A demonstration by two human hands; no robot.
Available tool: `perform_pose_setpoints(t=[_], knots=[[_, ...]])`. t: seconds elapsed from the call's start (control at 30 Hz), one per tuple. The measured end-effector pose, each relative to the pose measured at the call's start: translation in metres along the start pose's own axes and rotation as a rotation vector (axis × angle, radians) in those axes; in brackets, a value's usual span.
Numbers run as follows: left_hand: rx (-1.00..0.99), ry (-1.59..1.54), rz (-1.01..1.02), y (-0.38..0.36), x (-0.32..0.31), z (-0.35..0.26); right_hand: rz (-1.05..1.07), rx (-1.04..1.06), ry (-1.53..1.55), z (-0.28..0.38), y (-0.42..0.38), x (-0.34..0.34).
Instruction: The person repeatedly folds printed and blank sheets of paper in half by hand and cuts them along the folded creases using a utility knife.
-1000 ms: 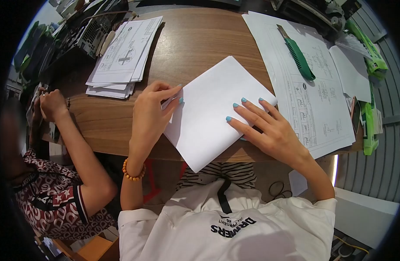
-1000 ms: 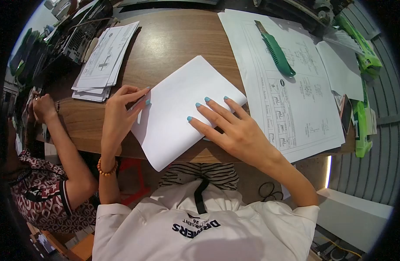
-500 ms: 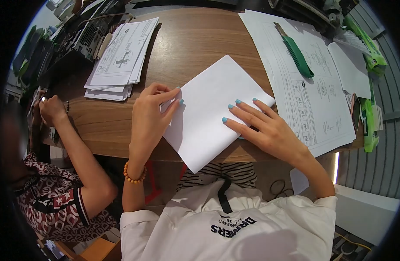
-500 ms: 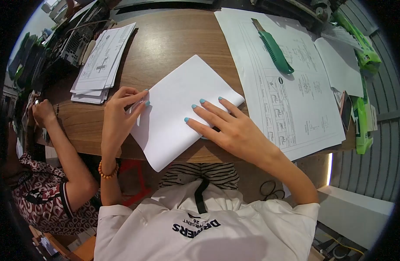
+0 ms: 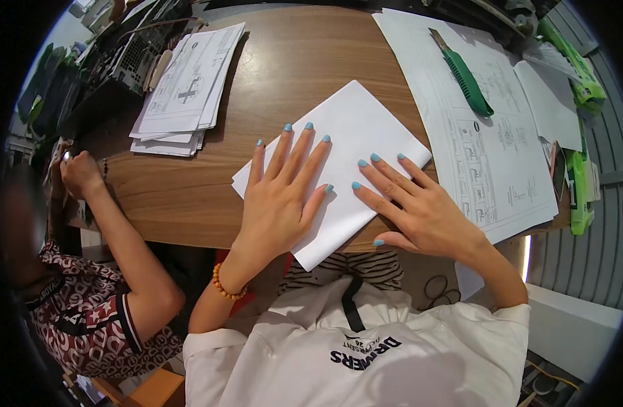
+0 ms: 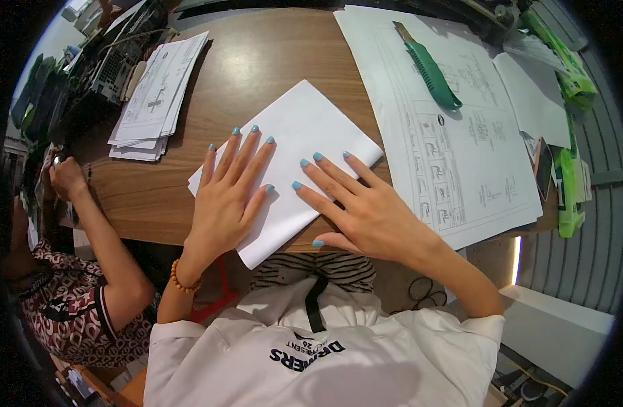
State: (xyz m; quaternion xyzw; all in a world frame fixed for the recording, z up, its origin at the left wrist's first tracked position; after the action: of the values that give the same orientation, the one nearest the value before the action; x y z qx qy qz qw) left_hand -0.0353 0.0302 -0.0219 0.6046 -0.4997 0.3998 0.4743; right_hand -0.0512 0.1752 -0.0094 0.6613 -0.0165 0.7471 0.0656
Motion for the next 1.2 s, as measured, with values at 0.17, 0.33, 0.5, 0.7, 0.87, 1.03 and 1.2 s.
perform_pose_setpoints(t=[0.17, 0.33, 0.5, 0.7, 0.87, 1.03, 1.2], knots=[[0.044, -0.032, -0.025, 0.001, -0.001, -0.001, -0.027, -0.156, -0.074, 0.026, 0.007, 0.002], [0.058, -0.168, -0.105, 0.001, -0.016, -0.001, 0.022, -0.199, -0.069, 0.060, 0.009, -0.023], [0.039, -0.303, -0.316, 0.010, -0.028, -0.002, 0.060, -0.145, -0.166, 0.078, 0.018, -0.031], [0.046, -0.290, -0.398, 0.016, -0.038, -0.010, -0.184, -0.043, -0.313, 0.065, 0.011, -0.037], [0.027, -0.291, -0.361, 0.019, -0.042, -0.011, -0.306, 0.039, -0.374, 0.059, 0.011, -0.036], [0.032, -0.219, -0.341, 0.019, -0.043, -0.013, -0.422, 0.033, -0.401, 0.066, 0.013, -0.033], [0.045, -0.238, -0.330, 0.016, -0.041, -0.012, -0.482, -0.055, -0.411, 0.075, 0.011, -0.041]])
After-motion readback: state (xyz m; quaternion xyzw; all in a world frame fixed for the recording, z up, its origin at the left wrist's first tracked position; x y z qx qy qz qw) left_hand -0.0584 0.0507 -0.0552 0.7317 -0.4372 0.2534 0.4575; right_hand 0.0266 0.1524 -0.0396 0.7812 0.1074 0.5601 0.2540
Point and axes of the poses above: each hand's wrist, its own y-axis towards the middle knuckle, its own x-axis out of the back of the hand, z = x × y, the point moved 8 cm from there along y, towards the middle knuckle, and after that the axes turned 13 degrees about x, right-handed, at the moved point
